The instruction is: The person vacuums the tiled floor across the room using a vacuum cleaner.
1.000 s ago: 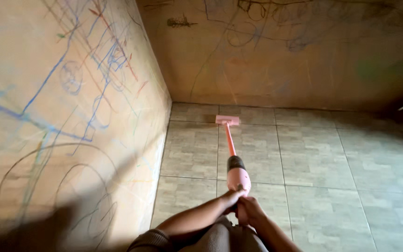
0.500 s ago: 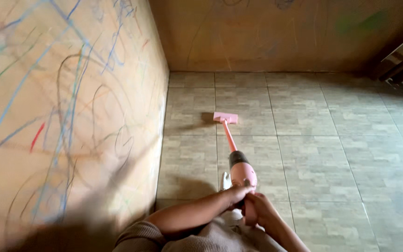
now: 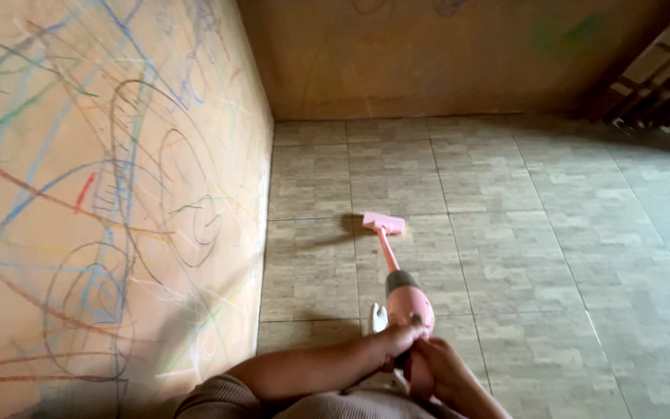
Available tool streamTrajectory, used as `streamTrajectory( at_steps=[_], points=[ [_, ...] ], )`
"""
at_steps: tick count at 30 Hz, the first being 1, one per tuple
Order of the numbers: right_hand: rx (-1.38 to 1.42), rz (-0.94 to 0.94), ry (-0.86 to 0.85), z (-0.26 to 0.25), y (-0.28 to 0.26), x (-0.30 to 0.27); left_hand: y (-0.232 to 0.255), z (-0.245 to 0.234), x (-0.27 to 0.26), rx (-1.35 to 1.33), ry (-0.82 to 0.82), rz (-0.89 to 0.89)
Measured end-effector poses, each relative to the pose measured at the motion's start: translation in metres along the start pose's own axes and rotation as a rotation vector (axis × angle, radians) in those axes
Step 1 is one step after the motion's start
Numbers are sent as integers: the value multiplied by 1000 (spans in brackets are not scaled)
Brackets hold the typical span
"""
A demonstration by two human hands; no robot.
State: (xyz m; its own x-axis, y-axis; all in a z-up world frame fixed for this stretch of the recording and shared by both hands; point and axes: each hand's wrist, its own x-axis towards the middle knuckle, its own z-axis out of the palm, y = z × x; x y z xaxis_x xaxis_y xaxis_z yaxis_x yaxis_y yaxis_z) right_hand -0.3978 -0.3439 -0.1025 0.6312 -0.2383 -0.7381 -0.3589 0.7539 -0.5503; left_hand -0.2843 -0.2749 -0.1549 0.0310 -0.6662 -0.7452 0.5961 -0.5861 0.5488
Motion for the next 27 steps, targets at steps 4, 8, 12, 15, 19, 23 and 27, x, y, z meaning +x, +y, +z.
streamTrajectory(
  at_steps=[4, 8, 12, 15, 19, 23, 27],
  points=[
    [-50, -6, 25, -13, -20, 30, 22, -4, 25, 9, 83, -9],
    [-33, -9, -13, -31, -59, 82, 62, -18, 77, 28, 83, 1],
    [-23, -32, -36, -58, -108, 170, 114, -42, 155, 84, 125, 80],
    [-13, -71, -9, -75, -165, 251, 180, -59, 222, 149, 197, 54],
    [-123, -63, -29, -97, -263, 329, 277, -65, 285, -11, 173, 66],
    [-151, -71, -109, -114, -364, 386, 372, -64, 348, -91, 135, 92],
    [-221, 7, -15, -125, -447, 435, 445, -64, 399, -69, 166, 95]
  ],
)
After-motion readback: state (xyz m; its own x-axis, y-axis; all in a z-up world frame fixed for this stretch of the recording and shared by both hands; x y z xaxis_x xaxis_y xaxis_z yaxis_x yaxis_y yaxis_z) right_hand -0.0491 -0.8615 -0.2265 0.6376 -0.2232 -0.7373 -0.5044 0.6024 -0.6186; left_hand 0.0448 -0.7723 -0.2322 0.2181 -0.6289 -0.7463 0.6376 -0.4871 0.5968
